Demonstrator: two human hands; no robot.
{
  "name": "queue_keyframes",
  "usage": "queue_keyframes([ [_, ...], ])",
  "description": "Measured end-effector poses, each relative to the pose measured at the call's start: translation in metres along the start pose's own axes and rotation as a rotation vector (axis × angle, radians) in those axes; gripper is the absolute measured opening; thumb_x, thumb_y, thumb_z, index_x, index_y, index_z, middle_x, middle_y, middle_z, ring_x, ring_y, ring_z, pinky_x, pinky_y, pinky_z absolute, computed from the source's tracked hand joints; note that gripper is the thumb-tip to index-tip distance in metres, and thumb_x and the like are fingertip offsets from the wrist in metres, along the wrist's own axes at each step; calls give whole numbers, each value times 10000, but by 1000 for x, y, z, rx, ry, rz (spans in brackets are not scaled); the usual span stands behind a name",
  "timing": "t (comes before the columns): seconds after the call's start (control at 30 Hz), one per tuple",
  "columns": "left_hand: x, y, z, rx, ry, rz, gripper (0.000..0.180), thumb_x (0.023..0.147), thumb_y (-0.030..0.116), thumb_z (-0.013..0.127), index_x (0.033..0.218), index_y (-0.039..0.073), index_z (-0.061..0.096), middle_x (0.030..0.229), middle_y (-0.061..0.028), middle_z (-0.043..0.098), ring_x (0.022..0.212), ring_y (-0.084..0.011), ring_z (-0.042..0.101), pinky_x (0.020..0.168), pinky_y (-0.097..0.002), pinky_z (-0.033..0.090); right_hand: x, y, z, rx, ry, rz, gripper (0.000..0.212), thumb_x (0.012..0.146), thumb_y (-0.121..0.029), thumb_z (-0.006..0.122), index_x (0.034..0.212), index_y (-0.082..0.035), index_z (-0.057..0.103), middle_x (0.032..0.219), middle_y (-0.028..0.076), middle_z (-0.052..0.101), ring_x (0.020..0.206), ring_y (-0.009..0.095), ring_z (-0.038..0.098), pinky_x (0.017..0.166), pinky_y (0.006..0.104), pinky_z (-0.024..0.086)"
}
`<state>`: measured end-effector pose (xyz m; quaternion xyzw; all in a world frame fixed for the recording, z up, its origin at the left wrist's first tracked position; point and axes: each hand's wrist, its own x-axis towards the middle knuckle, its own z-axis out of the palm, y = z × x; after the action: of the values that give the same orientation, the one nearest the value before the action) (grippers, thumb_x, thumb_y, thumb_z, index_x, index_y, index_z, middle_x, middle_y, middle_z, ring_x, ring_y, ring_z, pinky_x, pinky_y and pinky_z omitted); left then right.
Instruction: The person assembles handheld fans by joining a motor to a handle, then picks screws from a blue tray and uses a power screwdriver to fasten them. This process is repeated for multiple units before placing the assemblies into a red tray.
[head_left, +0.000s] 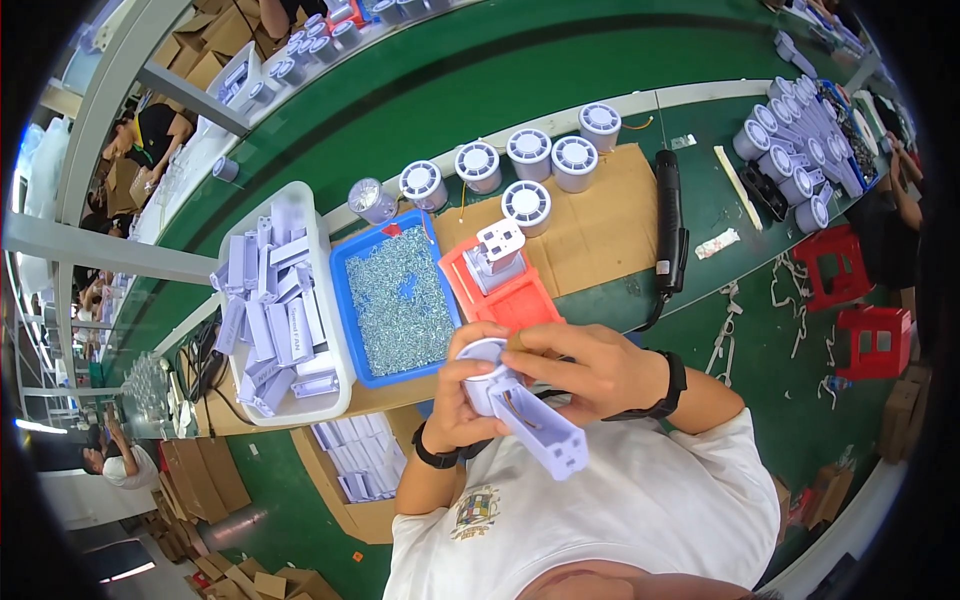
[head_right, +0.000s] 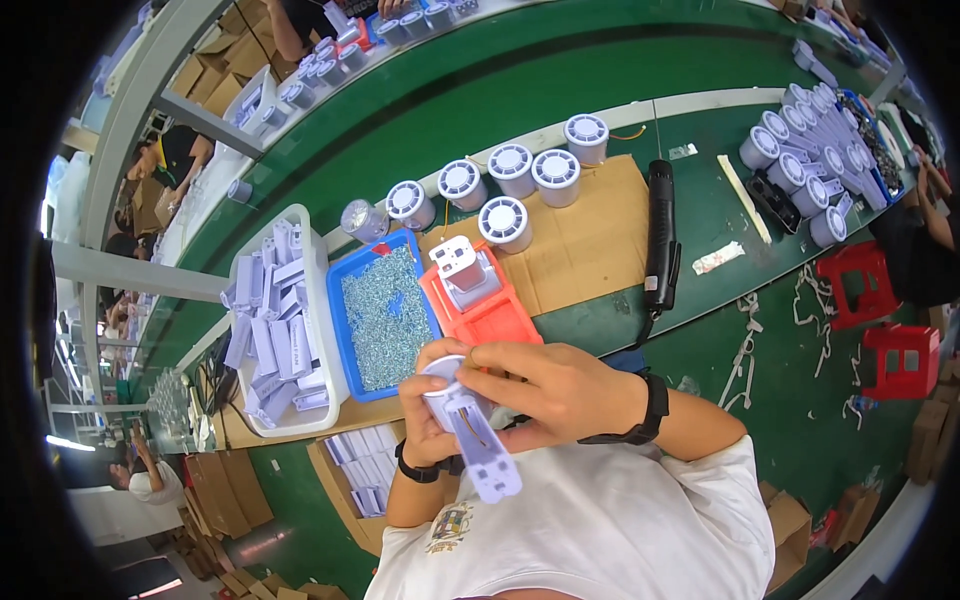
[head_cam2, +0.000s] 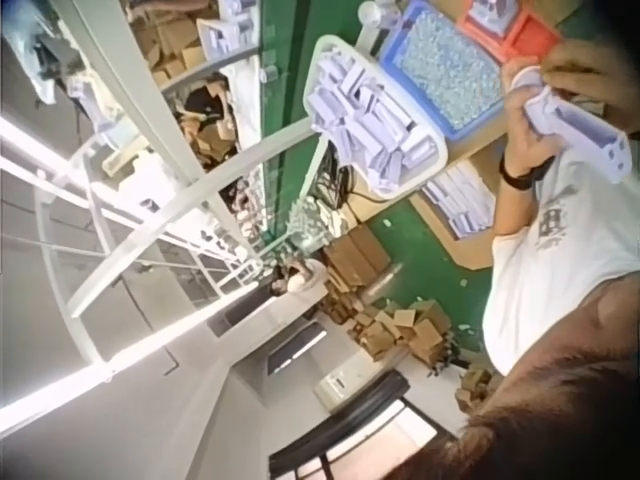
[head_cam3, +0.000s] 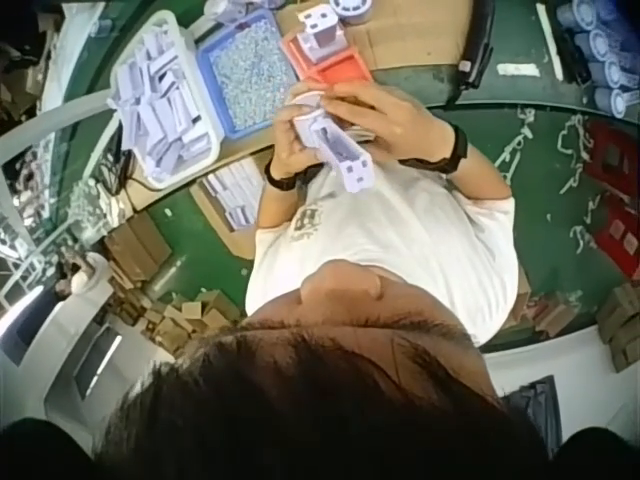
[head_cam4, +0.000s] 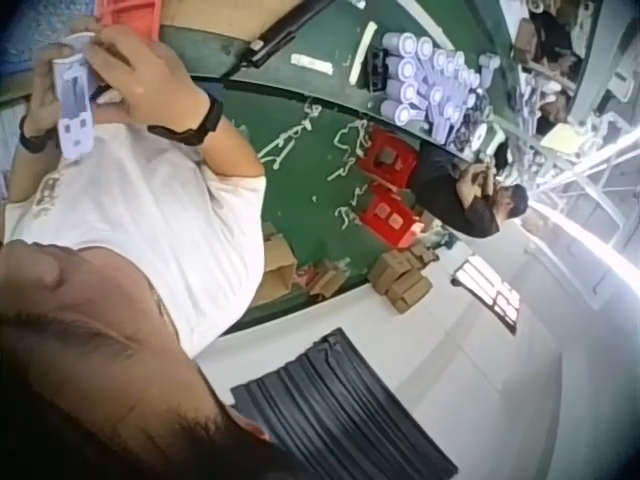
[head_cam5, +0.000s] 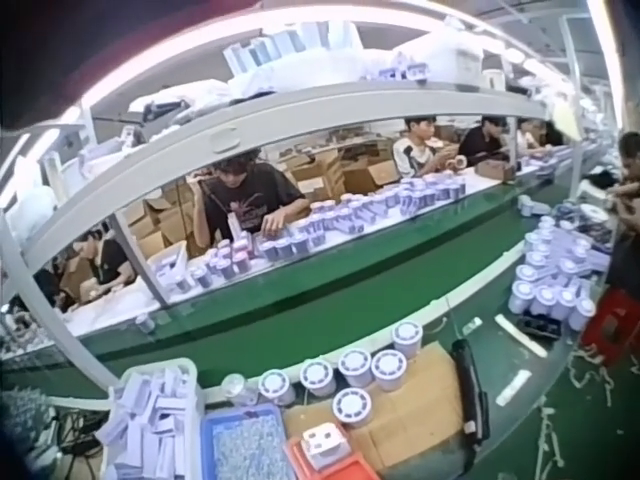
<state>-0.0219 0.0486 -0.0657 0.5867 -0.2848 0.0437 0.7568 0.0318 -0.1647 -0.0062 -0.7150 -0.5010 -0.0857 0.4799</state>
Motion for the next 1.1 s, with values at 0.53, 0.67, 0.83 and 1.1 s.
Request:
queue_keyframes([
  [0.53, -1, -14, 1, 246, 88, 116, 1081, 768, 461, 835, 1551, 209, 135, 1439, -315, 277, 1133, -400, 564, 885, -446, 538, 4, -8, 23, -48, 141, 181, 650, 683, -175, 861, 1239, 28, 593, 1114, 166, 628, 1012, 318, 639, 832, 386, 549],
  [0.67, 15, 11, 4, 546, 0, 110, 1153, 754, 474, 842, 1578, 176, 93, 1452, -296, 285, 1133, -398, 559, 893, -474, 536, -4, -10, 17, 20, 109, 324, 665, 696, -191, 872, 1262, 13, 589, 1180, 187, 605, 1041, 352, 625, 880, 404, 534],
  [0.83, 0, 13, -1, 379, 225, -182, 1048, 716, 407, 879, 1518, 75, 290, 1414, -263, 383, 1173, -370, 538, 957, -470, 490, -7, 15, -3, -123, 67, 223, 624, 705, -134, 839, 1257, 15, 590, 1214, 195, 595, 1081, 356, 606, 907, 403, 519],
  [1.1, 16, 15, -9, 1072, 69, -210, 760, 652, 198, 884, 1298, -22, 549, 1285, -168, 547, 1036, -344, 570, 870, -409, 510, 12, 43, -18, -79, -249, 217, 539, 674, -40, 752, 1194, 6, 617, 1183, 154, 608, 1050, 348, 597, 901, 424, 518],
])
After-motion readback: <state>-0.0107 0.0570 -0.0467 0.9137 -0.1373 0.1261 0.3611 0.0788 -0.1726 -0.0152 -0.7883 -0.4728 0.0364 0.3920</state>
